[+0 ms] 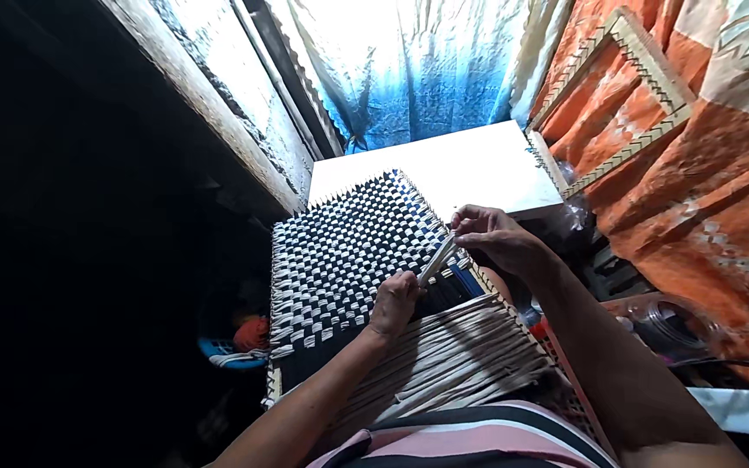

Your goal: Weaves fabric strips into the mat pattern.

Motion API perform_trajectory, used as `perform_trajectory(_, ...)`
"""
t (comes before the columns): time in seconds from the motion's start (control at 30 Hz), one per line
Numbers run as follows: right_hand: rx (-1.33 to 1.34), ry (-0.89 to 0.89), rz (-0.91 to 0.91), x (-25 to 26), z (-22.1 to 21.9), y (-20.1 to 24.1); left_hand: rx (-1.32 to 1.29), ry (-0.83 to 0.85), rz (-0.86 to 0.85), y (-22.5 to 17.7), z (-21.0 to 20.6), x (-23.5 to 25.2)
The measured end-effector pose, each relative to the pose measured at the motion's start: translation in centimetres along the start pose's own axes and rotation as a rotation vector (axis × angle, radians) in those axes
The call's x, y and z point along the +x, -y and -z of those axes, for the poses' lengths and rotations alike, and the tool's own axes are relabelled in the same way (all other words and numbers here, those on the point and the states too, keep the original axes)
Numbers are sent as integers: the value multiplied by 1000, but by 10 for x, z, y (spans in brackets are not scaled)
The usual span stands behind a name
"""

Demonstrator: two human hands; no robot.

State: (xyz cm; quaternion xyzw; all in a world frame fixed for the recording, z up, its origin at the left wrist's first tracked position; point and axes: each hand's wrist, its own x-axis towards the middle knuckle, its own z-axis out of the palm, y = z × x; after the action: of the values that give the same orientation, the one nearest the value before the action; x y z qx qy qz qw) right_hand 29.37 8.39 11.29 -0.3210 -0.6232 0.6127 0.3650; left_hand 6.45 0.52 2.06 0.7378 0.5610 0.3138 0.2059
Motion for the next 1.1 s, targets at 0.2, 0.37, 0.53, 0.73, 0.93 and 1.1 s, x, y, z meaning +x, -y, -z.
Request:
perform_trajectory(0.2, 205, -21, -150, 19, -39, 25, -200, -216, -69, -20, 2, 10)
perform_trajectory(0.37, 224, -67, -222, 35, -48, 28, -361, -110, -15, -30, 21, 23)
perform_trajectory(0.53, 67, -146, -233, 36, -61, -5, -378, -59, 146, -33, 49, 31)
perform_trajectory(0.73, -856, 149, -378, 14, -65, -58, -742, -141, 446, 14, 65, 37)
perform_trajectory(0.93, -1218, 175, -387, 0, -88, -58, -1242, -248, 685, 20, 68, 36)
perform_trajectory(1.1, -1330, 231, -389, -7, -96, -58, -1299, -197, 618, 27, 66, 33)
